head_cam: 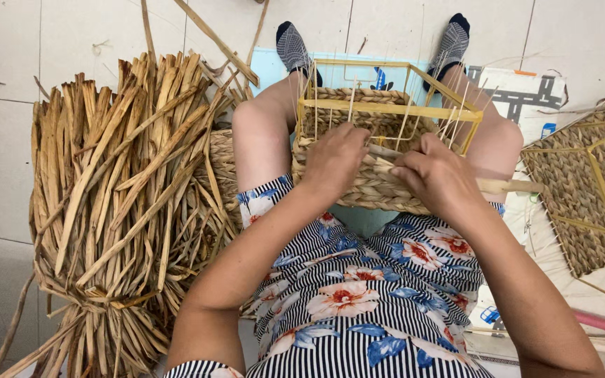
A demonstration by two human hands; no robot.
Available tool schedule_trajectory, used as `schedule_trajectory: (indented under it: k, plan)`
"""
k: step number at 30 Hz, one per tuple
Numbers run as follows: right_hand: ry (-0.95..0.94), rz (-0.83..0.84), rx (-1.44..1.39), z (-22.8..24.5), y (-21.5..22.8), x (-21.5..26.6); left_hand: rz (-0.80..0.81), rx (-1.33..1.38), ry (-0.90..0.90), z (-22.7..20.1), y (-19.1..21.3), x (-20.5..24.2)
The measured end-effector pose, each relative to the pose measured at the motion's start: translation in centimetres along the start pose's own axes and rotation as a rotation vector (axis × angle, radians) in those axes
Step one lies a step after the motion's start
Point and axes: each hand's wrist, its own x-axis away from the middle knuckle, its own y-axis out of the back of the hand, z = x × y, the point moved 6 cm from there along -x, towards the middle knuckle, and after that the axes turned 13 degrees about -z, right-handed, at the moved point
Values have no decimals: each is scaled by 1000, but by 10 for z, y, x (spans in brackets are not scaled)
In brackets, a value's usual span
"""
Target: The person weaves dried plant fibers into a rectangular basket frame by hand, tucking and threading long strands through the existing structure.
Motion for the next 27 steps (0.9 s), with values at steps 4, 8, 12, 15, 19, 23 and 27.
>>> schedule_trajectory:
  k: [4,8,12,15,19,23,27]
  plan:
    - [-98,92,-78,-10,0,-20,186,-76,7,0,-8,3]
    - [-123,167,-241,-7,-3,-39,42,145,-239,-7,13,13]
    - [-14,184,-71,10,-38,-43,37,74,-317,-9,22,16]
    - [-68,127,181,12,-58,-26,63,150,-295,-10,21,4]
    - [173,-241,166,31,-36,-16,340,65,-9,5,-7,-19]
    - [326,-432,68,44,-5,0,249,117,15,5,-9,-16]
    - [323,-384,124,46,7,22,259,138,-15,7,-12,-16]
